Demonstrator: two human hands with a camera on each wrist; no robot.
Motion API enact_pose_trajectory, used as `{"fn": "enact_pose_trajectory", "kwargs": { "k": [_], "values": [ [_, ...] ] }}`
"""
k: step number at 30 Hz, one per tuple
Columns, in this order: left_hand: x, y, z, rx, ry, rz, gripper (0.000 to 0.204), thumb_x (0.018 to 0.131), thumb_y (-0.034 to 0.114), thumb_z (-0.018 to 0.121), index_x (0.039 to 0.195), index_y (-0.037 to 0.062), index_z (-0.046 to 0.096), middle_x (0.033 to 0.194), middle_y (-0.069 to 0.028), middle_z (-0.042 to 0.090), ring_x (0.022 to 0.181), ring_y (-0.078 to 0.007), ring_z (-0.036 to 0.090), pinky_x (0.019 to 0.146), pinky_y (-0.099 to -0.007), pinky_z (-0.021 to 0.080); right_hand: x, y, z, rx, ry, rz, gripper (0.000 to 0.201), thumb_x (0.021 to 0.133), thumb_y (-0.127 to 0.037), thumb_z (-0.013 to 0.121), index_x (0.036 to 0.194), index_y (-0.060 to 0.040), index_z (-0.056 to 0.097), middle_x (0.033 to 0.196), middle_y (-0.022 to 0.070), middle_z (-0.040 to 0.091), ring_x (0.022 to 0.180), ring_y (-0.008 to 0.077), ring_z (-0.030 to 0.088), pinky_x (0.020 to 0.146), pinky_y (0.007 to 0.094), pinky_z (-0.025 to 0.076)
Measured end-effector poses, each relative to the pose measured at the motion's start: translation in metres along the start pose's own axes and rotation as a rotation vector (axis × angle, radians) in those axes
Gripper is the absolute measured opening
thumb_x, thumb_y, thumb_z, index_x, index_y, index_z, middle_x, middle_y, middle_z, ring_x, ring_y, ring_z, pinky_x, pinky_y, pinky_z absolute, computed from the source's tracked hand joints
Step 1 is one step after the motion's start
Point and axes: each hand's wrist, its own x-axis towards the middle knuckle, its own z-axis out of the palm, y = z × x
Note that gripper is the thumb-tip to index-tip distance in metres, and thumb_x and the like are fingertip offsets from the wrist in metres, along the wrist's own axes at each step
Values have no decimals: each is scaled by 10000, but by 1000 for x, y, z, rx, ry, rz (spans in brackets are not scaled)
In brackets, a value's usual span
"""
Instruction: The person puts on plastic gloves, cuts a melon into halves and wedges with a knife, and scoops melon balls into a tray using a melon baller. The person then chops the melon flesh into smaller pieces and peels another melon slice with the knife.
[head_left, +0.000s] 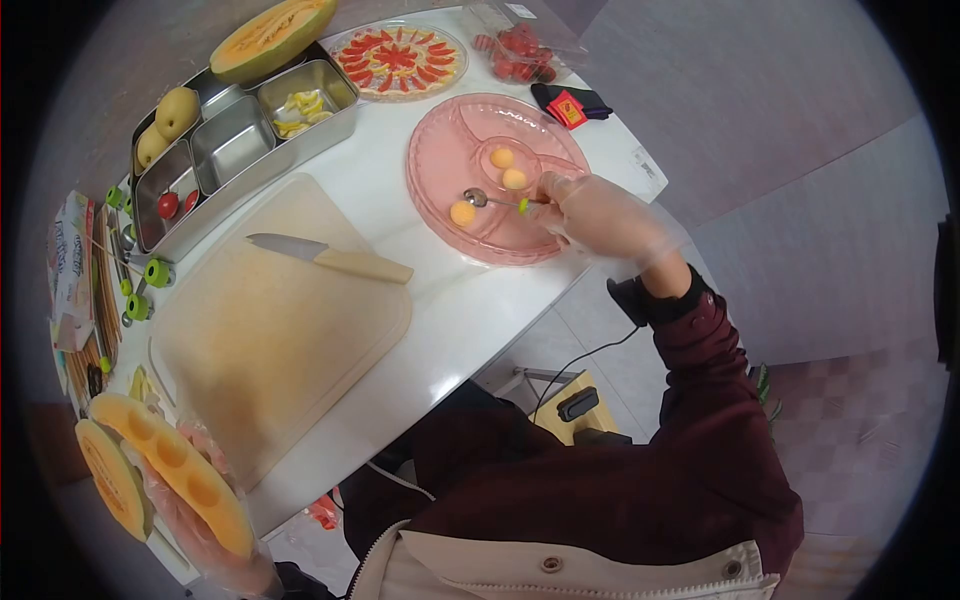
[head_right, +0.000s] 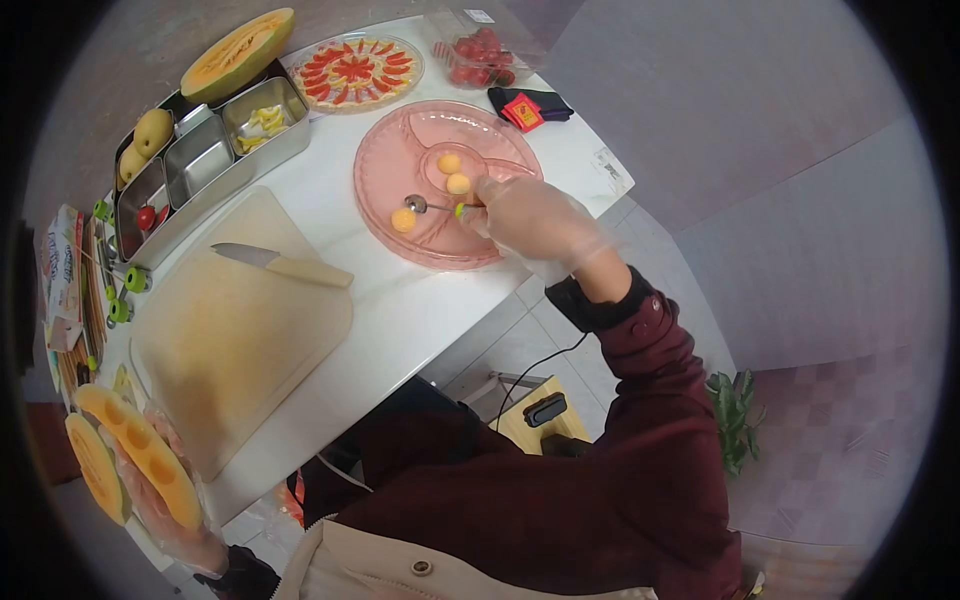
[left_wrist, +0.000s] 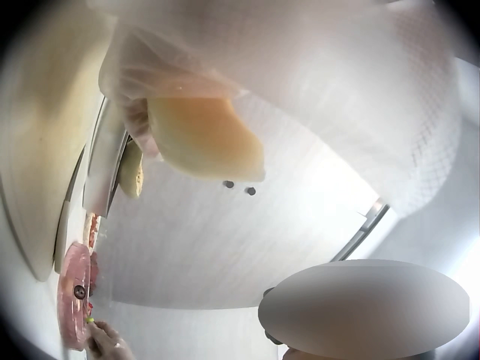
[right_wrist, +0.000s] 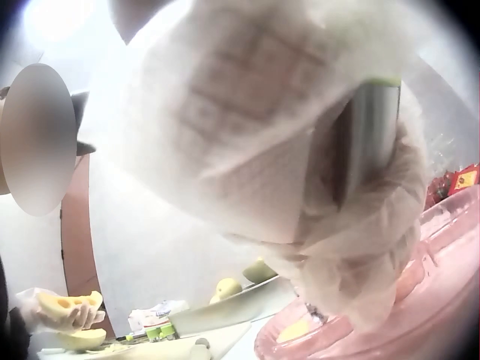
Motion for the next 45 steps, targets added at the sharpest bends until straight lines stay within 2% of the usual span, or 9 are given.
{"fn": "enact_pose_trajectory", "kwargs": {
  "k": [2,7,9,19,22,27,32,35,45],
  "values": [
    [40,0,-70,-8,-707,-128,568,1108,355,472,1595,97,335,1425,-212,458,1209,-271,525,1049,-358,491,4,-22,-23,61,-160,82,347,1014,-314,608,1162,-4,660,902,175,728,839,344,717,795,432,539],
    [34,4,-67,-65,-675,-159,564,1113,366,463,1591,90,349,1434,-202,477,1259,-289,525,1050,-362,497,19,-5,-22,532,-450,224,338,1037,-322,579,1106,-6,678,827,114,692,720,265,675,703,379,533],
    [32,5,-66,-75,-651,-157,556,1114,363,460,1587,90,356,1434,-198,483,1284,-298,523,1045,-363,504,24,13,-18,298,-420,-273,319,1063,-318,563,1067,-31,701,743,66,645,615,158,600,578,324,472],
    [37,2,-71,-212,-680,-236,609,1032,224,612,1558,29,376,1484,-261,440,1335,-323,520,1099,-433,511,23,42,4,777,-545,21,411,1111,-374,464,1046,-49,707,674,26,607,548,93,515,525,267,417],
    [21,-3,-50,-232,-499,-144,572,1064,222,563,1564,20,373,1502,-270,438,1322,-314,533,1109,-421,497,18,69,9,504,-120,-544,377,1092,-350,509,1038,-32,702,675,19,596,644,93,576,585,260,450],
    [22,-7,-46,-250,-595,-178,551,1103,241,501,1578,-1,362,1533,-271,446,1392,-314,505,1125,-394,461,6,42,-13,626,-99,370,304,1046,-283,574,1098,0,672,688,41,628,570,122,562,581,298,450],
    [9,-9,-38,328,-715,282,604,1116,269,460,1631,18,268,1581,-240,420,1500,-328,408,1178,-484,409,2,25,-10,434,30,365,313,1040,-290,592,1109,7,667,696,63,641,553,139,564,591,313,457],
    [24,-7,-42,-192,-691,-137,646,1120,290,457,1654,38,195,1610,-207,385,1508,-342,387,1219,-563,361,2,23,-10,350,35,346,324,1034,-293,609,1129,12,663,722,99,663,620,179,614,645,341,486],
    [12,-9,-42,-135,-608,-40,618,1128,306,453,1649,62,227,1596,-179,400,1496,-369,395,1222,-595,364,1,19,-1,-29,311,173,315,973,-345,643,1144,-89,710,991,181,755,973,377,713,852,472,538]
  ]
}}
